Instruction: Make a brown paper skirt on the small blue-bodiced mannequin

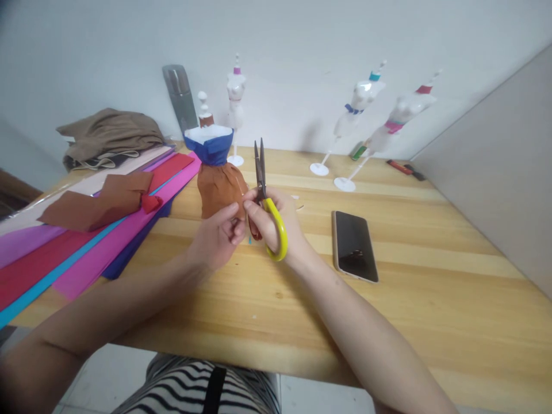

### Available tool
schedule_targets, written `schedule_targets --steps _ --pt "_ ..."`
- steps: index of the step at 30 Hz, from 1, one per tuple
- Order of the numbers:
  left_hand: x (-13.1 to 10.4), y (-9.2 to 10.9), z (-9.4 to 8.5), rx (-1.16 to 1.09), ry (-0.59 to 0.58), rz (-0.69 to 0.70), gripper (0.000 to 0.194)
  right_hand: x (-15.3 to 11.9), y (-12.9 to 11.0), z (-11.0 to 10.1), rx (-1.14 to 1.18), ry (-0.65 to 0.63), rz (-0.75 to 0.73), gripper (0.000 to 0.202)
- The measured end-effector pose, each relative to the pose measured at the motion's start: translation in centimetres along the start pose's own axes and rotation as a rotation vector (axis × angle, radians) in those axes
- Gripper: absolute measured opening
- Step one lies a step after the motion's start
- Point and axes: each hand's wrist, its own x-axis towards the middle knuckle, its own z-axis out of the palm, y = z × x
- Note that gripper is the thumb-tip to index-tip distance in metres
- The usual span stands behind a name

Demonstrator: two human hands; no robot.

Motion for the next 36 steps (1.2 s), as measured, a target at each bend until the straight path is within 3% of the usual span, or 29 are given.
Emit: schedule_targets --steps 7,15,21,26,33,36 --pt "-0.2 0.1 0.3 -0.009 0.051 0.000 0.028 0.0 -0.3 0.1 0.019 -0.009 -0.024 0.039" --pt "0.0 -0.4 -0.3 0.020 -0.021 0.072 0.011 -0.3 -0.8 0.4 0.026 -0.024 -0.022 0.042" --pt "0.5 -0.8 -1.3 0.070 -0.081 0.104 0.025 -0.1 -0.4 0.3 -0.009 0.028 0.030 0.039" --pt "0.7 -0.6 -1.7 0.044 -0.106 0.098 0.035 -0.3 -0.4 0.2 0.007 -0.003 0.047 0.041" --pt "-1.9 -1.6 -2.0 0.063 -0.028 -0.012 0.048 -1.2 -0.4 -1.5 -0.150 0.051 -0.045 0.042" --pt "-3.5 -2.1 -2.0 0.156 -0.064 -0.088 0.052 -1.8 -0.6 -2.6 -0.301 0.086 -0.112 0.045"
